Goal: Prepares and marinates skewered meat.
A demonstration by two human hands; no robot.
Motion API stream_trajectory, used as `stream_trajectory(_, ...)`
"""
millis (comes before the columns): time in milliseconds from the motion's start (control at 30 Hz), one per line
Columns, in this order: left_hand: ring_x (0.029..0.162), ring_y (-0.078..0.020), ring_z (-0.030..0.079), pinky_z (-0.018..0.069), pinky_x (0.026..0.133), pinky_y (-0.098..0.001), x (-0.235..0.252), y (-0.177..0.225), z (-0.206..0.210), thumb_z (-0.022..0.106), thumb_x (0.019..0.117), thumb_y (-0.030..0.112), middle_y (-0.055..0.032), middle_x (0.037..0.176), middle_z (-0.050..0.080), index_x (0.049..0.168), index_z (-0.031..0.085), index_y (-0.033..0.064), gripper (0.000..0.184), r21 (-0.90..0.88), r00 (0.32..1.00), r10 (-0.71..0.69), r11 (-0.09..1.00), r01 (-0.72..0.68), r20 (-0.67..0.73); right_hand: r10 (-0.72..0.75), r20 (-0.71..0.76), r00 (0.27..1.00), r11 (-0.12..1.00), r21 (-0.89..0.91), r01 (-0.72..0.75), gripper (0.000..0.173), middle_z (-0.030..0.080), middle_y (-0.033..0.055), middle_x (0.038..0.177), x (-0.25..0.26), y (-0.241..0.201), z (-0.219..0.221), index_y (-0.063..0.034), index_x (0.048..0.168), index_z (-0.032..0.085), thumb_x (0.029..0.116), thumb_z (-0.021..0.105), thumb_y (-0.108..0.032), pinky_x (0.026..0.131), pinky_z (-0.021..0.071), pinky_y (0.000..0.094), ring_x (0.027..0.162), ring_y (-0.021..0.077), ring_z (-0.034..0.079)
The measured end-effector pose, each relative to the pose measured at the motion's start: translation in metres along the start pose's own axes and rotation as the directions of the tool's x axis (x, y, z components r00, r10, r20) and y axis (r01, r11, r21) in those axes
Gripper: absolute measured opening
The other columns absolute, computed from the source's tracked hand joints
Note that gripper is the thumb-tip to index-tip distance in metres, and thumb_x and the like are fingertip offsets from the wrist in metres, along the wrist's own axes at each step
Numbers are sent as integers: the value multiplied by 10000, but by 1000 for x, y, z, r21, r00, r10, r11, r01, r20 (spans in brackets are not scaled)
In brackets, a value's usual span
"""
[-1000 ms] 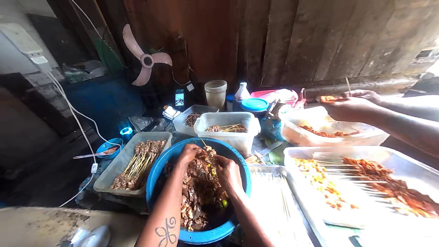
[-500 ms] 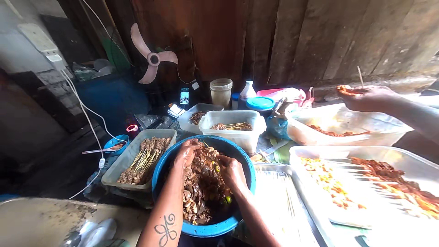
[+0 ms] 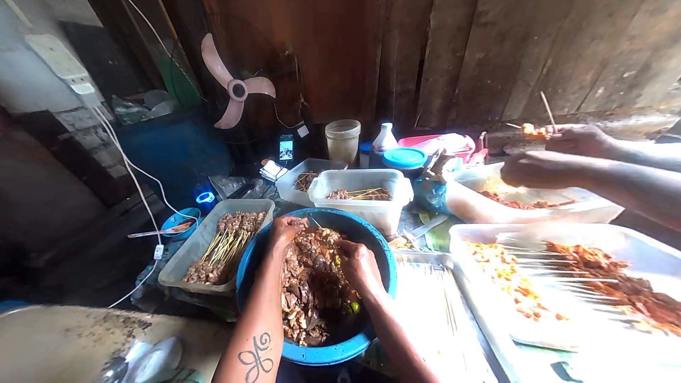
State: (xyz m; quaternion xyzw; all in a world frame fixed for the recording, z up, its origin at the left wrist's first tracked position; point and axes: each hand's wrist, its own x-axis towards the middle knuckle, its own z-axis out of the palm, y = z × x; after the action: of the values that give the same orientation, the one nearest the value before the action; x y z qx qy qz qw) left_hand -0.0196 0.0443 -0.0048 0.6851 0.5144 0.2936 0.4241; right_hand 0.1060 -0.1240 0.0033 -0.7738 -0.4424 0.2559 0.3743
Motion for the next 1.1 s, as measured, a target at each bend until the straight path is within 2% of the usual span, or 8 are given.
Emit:
stream_trajectory(200, 928, -189, 593, 493, 764, -345, -7, 3, 5, 503, 920, -171, -163, 1221, 648, 1350, 582, -15, 464, -280, 996, -25, 959, 49, 88, -11, 5, 1000, 1000, -5, 11, 243, 747, 159, 1086, -1, 1, 0, -109, 1223, 748, 1043, 588, -144, 904, 544, 546, 1030, 337, 709)
stream_trajectory(267, 953, -201, 599, 501, 789, -359, -7, 3, 3, 506, 907, -179, -162, 1212, 641, 1387, 533, -12, 509, -266, 994, -1, 964, 30, 110, -18, 2, 1000, 1000, -6, 18, 240, 746, 159, 1082, 0, 1, 0, -113, 1218, 751, 1043, 590, -145, 901, 544, 543, 1025, 334, 709)
stream_trajectory(400, 1269, -409, 572, 455, 1076, -559, 0, -3, -11, 683, 895, -71, -283, 1362, 585, 1356, 578, -72, 473, 245, 993, -20, 969, -9, 115, -7, 6, 1000, 1000, -9, 7, 243, 746, 154, 1091, -1, 0, 0, -118, 1227, 748, 1040, 595, -144, 907, 540, 550, 1034, 335, 706)
stream_trajectory(533, 1153, -415, 633, 467, 1030, -594, -7, 7, -20, 681, 958, 66, -273, 1166, 677, 1122, 713, -49, 203, 420, 997, -69, 906, 49, 32, 10, 26, 1000, 1000, -21, -9, 249, 746, 147, 1102, -1, -2, -1, -129, 1238, 744, 1040, 594, -146, 915, 540, 545, 1045, 330, 705)
stream_trajectory(633, 1097, -335, 656, 491, 996, -526, -8, 10, -17, 702, 978, 117, -220, 1135, 702, 1100, 734, -26, 190, 205, 1000, -23, 979, 24, -7, 7, 63, 998, 1000, -30, -5, 261, 742, 149, 1109, 0, -3, -2, -130, 1246, 738, 1043, 574, -140, 925, 540, 548, 1055, 331, 702)
stream_trajectory(700, 955, -227, 644, 523, 849, -408, -9, 10, -9, 684, 984, 89, -163, 1085, 704, 1132, 720, -20, 187, -74, 997, -75, 995, 74, -13, 1, 73, 997, 999, -35, 2, 262, 744, 143, 1111, 1, -2, 0, -138, 1246, 740, 1046, 572, -150, 928, 542, 544, 1056, 324, 704)
stream_trajectory(833, 770, -151, 641, 537, 698, -294, -14, 12, -2, 514, 1068, 93, -114, 941, 690, 1167, 653, -47, 221, -500, 984, -165, 848, 173, 62, -7, 69, 998, 999, -41, 10, 260, 746, 142, 1107, 0, -1, 1, -140, 1244, 743, 1041, 582, -150, 930, 542, 534, 1061, 322, 704)
stream_trajectory(1100, 726, -116, 605, 506, 639, -246, -15, 13, 1, 522, 1038, 3, -95, 949, 674, 1170, 635, -43, 180, -619, 992, -123, 776, 119, 36, 3, 84, 996, 998, -59, 2, 248, 747, 143, 1086, 0, -2, 1, -143, 1218, 751, 1039, 580, -148, 907, 544, 545, 1040, 329, 707)
